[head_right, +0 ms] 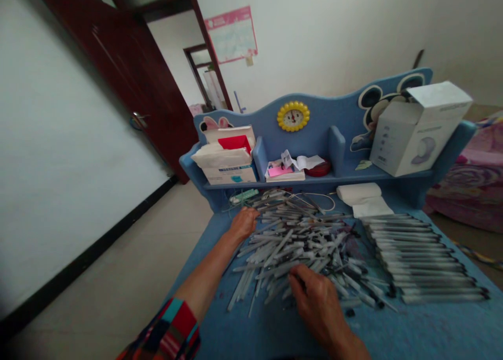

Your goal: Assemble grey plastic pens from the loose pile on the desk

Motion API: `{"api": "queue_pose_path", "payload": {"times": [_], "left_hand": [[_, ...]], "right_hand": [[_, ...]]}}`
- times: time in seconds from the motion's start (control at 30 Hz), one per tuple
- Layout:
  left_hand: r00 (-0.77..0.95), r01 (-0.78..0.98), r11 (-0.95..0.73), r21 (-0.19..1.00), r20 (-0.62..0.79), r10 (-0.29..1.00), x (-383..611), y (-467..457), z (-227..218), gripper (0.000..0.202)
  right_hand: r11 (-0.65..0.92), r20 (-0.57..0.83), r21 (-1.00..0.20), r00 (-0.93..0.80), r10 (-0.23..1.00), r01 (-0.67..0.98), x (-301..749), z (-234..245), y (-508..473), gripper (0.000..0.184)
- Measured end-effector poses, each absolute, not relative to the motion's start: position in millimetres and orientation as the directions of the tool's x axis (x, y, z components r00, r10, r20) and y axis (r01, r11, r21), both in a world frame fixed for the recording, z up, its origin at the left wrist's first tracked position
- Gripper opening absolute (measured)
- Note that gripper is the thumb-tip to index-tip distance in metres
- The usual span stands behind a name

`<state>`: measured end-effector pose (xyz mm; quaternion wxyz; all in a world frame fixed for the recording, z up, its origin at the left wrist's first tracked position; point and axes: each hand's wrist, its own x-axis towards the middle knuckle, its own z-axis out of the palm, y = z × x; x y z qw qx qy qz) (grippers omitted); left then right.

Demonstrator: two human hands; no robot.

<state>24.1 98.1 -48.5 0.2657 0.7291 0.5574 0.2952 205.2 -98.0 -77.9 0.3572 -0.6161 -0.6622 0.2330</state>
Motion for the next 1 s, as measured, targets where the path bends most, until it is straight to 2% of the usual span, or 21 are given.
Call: {"api": "queue_pose_path", "payload": {"times": [0.27,0.57,0.77,0.87,1.0], "left_hand": [[0.322,0.722,-0.361,0.591,0.175,0.930,33.0,108.9,-49.7,0.029],[0.473,0.748,-0.465,0.474,0.111,0.874,27.1,92.9,-9.1,0.013],[0.692,0.632,-0.639,0.439,0.051,0.720,17.0,31.1,17.3,0.008],[0.805,0.540,-0.740,0.401,0.011,0.593,15.6,-5.6,19.5,0.010],[0.828,0.530,-0.784,0.322,0.001,0.560,12.2,-39.7,13.3,0.012]], "right_hand": [[0.123,0.146,-0.793,-0.009,0.989,0.596,199.7,-81.7,-105.6,0.026],[0.116,0.168,-0.804,0.036,0.985,0.583,209.7,-79.0,-109.5,0.025],[0.051,0.213,-0.801,0.203,0.956,0.597,221.3,-59.4,-98.8,0.031],[0.048,0.209,-0.795,0.199,0.958,0.604,221.6,-53.4,-95.9,0.034],[0.049,0.144,-0.858,0.147,0.979,0.511,217.8,-55.9,-100.1,0.040]]}}
